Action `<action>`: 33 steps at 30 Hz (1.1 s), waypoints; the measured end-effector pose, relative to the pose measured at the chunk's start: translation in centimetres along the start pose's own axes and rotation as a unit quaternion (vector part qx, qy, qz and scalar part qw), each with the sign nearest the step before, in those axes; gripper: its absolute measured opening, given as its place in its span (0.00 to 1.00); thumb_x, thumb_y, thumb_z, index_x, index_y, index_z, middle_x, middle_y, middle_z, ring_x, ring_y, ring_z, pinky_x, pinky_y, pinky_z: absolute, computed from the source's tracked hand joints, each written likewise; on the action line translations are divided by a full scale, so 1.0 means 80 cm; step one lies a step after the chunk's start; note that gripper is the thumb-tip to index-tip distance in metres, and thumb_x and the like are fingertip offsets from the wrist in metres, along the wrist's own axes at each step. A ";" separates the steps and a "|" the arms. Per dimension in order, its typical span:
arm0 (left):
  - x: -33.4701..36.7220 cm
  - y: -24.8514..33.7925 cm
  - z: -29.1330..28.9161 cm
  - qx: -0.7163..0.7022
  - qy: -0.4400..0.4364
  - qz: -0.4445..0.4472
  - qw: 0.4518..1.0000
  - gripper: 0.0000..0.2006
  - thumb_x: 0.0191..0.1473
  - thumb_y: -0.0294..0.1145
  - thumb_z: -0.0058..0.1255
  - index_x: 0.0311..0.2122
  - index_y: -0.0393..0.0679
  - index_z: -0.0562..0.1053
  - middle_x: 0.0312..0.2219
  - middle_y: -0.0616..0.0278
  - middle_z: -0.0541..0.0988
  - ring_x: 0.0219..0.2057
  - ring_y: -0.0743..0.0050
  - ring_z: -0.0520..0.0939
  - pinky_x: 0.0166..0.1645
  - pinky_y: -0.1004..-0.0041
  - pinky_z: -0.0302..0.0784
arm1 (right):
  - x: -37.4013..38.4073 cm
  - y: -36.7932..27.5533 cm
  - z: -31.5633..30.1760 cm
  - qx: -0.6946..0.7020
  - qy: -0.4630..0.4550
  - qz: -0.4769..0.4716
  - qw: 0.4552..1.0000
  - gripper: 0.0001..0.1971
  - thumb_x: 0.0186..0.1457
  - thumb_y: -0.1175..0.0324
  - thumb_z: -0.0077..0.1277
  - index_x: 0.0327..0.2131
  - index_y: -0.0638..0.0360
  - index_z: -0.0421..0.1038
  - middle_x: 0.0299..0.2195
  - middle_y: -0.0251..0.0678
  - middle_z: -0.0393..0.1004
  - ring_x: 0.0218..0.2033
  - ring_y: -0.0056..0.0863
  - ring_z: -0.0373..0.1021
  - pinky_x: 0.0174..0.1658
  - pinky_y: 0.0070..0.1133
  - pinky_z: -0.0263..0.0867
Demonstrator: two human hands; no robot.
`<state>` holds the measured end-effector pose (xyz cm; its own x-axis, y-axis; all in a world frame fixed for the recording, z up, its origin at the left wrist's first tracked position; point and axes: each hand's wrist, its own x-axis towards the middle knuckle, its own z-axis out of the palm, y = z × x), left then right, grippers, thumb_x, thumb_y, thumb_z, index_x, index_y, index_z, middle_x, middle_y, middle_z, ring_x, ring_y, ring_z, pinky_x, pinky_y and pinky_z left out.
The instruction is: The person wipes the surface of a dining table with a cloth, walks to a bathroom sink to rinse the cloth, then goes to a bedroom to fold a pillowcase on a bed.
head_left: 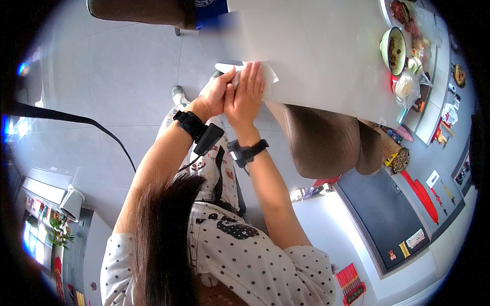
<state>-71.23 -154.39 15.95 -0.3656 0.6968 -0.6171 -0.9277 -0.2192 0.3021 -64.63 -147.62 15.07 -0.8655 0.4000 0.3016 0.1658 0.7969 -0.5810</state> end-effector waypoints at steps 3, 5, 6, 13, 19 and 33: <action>-0.004 0.002 -0.010 -0.007 -0.030 0.000 1.000 0.22 0.57 0.47 0.31 0.48 0.39 0.62 0.44 0.57 0.68 0.45 0.71 0.69 0.51 0.74 0.64 | -0.008 -0.014 0.005 0.050 -0.012 -0.013 0.999 0.30 0.52 0.62 0.36 0.55 0.70 0.45 0.58 0.52 0.41 0.60 0.46 0.39 0.58 0.37 0.38; -0.007 0.000 -0.019 -0.027 -0.076 -0.019 0.997 0.22 0.57 0.48 0.31 0.48 0.42 0.62 0.44 0.58 0.68 0.45 0.69 0.69 0.52 0.72 0.63 | -0.020 -0.018 0.013 0.095 -0.022 -0.006 0.995 0.30 0.52 0.63 0.35 0.55 0.71 0.45 0.58 0.52 0.41 0.60 0.46 0.39 0.59 0.36 0.37; -0.012 -0.003 -0.027 -0.025 -0.075 -0.021 0.997 0.22 0.57 0.48 0.31 0.48 0.42 0.62 0.44 0.58 0.68 0.45 0.69 0.69 0.52 0.72 0.63 | -0.027 -0.020 0.017 0.139 -0.032 -0.001 0.990 0.29 0.52 0.63 0.35 0.55 0.71 0.45 0.58 0.51 0.41 0.60 0.45 0.38 0.59 0.35 0.36; -0.065 -0.028 -0.054 -0.047 0.002 0.017 0.999 0.24 0.58 0.48 0.27 0.50 0.39 0.60 0.43 0.56 0.68 0.45 0.67 0.69 0.52 0.68 0.62 | -0.060 -0.027 0.008 0.239 -0.055 -0.024 0.969 0.26 0.46 0.76 0.44 0.52 0.69 0.53 0.54 0.49 0.53 0.56 0.42 0.49 0.56 0.33 0.48; -0.057 -0.034 -0.040 -0.010 -0.068 -0.060 0.996 0.26 0.57 0.51 0.25 0.47 0.36 0.62 0.41 0.54 0.71 0.43 0.66 0.71 0.51 0.69 0.62 | -0.055 -0.014 -0.027 0.200 0.068 0.001 0.977 0.18 0.36 0.81 0.51 0.37 0.64 0.69 0.39 0.39 0.70 0.44 0.36 0.65 0.46 0.29 0.60; -0.054 -0.027 -0.046 0.063 -0.030 0.053 0.996 0.19 0.58 0.43 0.29 0.45 0.39 0.65 0.44 0.57 0.70 0.45 0.68 0.70 0.52 0.69 0.62 | -0.022 0.074 -0.032 0.309 0.278 0.091 0.905 0.04 0.48 0.83 0.46 0.30 0.68 0.67 0.37 0.44 0.72 0.38 0.31 0.70 0.42 0.24 0.68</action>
<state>-67.96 -159.44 15.29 -0.4523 0.7146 -0.5337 -0.8660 -0.2088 0.4543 -60.89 -142.46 13.02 -0.4511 0.8018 0.3920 -0.1633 0.3577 -0.9195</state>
